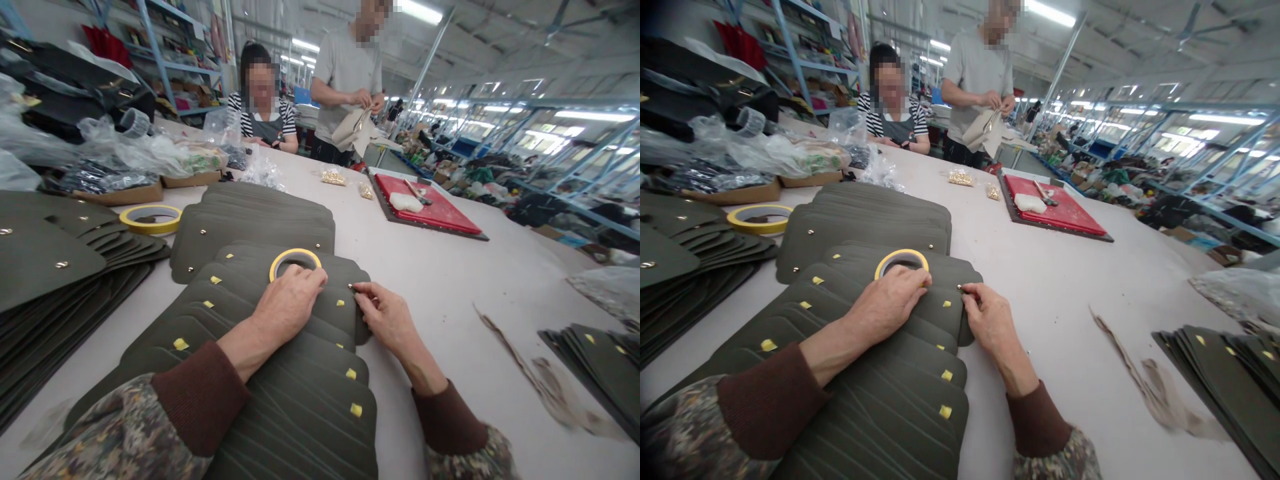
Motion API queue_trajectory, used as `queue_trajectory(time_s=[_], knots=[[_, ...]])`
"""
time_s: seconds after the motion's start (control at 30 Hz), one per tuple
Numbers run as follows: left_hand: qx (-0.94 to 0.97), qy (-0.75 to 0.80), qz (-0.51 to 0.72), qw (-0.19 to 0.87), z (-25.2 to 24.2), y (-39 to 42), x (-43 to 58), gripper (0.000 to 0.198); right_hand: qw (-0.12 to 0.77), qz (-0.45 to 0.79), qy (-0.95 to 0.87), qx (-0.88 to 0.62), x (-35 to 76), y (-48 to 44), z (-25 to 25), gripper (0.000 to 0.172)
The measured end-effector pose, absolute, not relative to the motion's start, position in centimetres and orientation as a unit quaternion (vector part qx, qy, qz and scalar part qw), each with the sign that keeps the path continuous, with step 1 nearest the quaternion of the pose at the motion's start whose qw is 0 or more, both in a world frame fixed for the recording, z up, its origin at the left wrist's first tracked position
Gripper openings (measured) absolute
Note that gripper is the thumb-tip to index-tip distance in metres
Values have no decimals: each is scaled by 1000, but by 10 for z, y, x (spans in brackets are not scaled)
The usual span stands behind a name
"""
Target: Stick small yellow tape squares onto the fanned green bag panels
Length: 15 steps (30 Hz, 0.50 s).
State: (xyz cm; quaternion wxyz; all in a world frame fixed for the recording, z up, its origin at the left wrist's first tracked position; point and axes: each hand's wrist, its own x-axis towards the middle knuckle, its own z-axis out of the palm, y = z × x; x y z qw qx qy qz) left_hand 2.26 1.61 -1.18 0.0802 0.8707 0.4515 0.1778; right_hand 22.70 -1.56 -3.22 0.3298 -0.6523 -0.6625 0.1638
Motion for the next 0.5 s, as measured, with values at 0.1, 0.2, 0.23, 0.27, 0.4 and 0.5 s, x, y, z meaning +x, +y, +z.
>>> queue_trajectory(time_s=[0.1,0.2,0.23,0.27,0.4,0.5], knots=[[873,447,177,84,-15,21,21,14,321,139,-677,-648,231,-15,-36,25],[879,432,182,87,-16,22,21,14,306,134,-695,-636,235,-13,-40,26],[883,425,178,90,-15,22,21,14,302,135,-698,-635,236,-13,-40,26],[888,416,171,94,-14,21,21,14,299,136,-699,-635,237,-12,-41,26],[911,379,114,116,-7,16,19,14,297,110,-698,-642,239,-8,-44,25],[914,362,124,138,-5,13,16,16,316,73,-684,-654,238,-7,-43,23]])
